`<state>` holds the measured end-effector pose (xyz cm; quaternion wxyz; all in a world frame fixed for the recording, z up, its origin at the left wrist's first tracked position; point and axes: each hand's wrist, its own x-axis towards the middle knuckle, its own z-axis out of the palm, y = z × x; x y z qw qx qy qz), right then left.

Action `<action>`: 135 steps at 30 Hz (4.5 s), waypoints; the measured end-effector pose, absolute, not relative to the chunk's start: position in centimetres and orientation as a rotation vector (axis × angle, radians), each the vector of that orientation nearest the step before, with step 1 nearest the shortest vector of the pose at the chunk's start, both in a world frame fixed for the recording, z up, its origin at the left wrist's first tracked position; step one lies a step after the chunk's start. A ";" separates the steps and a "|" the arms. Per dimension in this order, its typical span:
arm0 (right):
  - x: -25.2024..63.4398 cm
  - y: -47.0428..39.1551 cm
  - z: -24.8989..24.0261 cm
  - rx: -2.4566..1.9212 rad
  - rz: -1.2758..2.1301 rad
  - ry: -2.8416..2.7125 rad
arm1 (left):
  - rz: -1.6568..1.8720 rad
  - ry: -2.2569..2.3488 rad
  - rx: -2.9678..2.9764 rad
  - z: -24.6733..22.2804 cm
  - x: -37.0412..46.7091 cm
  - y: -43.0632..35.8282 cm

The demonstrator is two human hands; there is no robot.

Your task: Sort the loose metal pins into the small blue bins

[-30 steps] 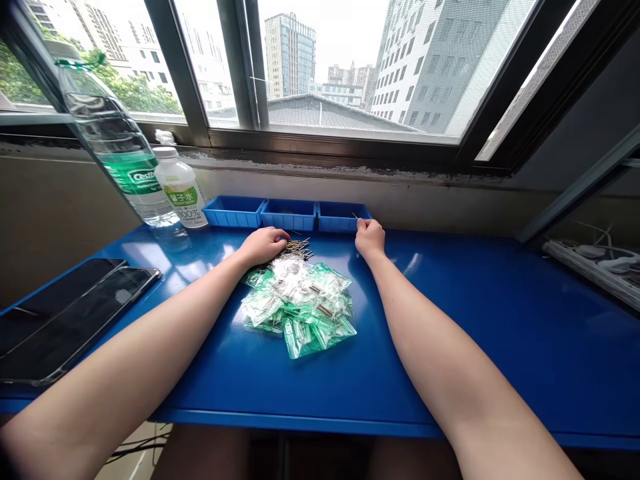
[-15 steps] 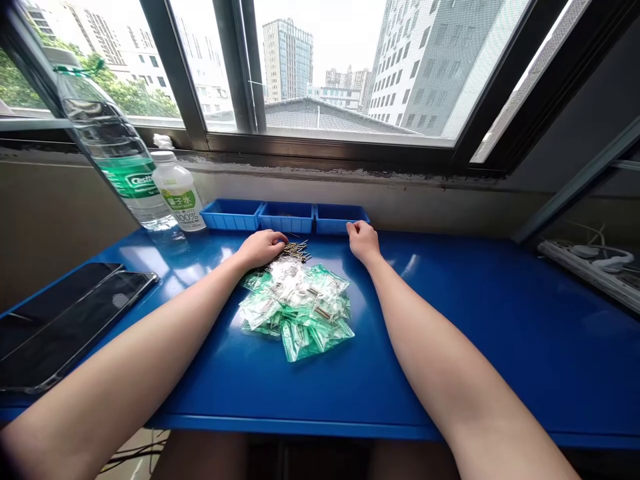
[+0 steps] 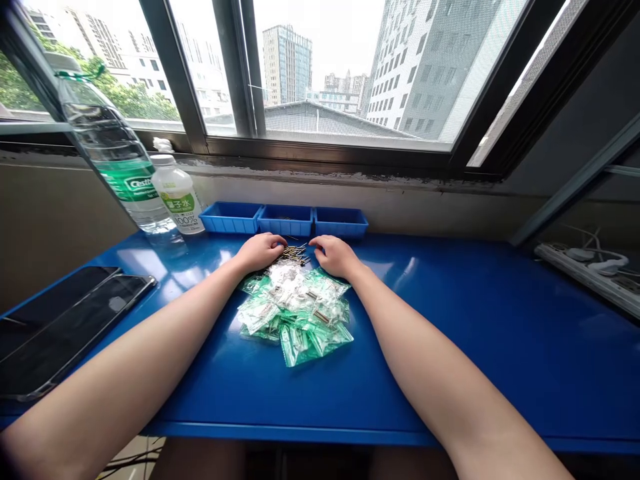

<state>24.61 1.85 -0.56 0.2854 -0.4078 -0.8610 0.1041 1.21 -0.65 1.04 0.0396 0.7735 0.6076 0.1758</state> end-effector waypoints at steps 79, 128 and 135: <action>24.0 1.7 -0.2 -1.200 0.310 -2.442 | 0.357 1.637 2.403 1.6 1.0 -1.2; 22.2 1.1 1.4 -1.502 0.590 -2.392 | 0.548 1.752 2.294 0.7 1.1 -0.1; 22.5 1.3 0.7 -1.349 0.563 -2.380 | 0.609 1.748 2.306 0.8 1.0 0.0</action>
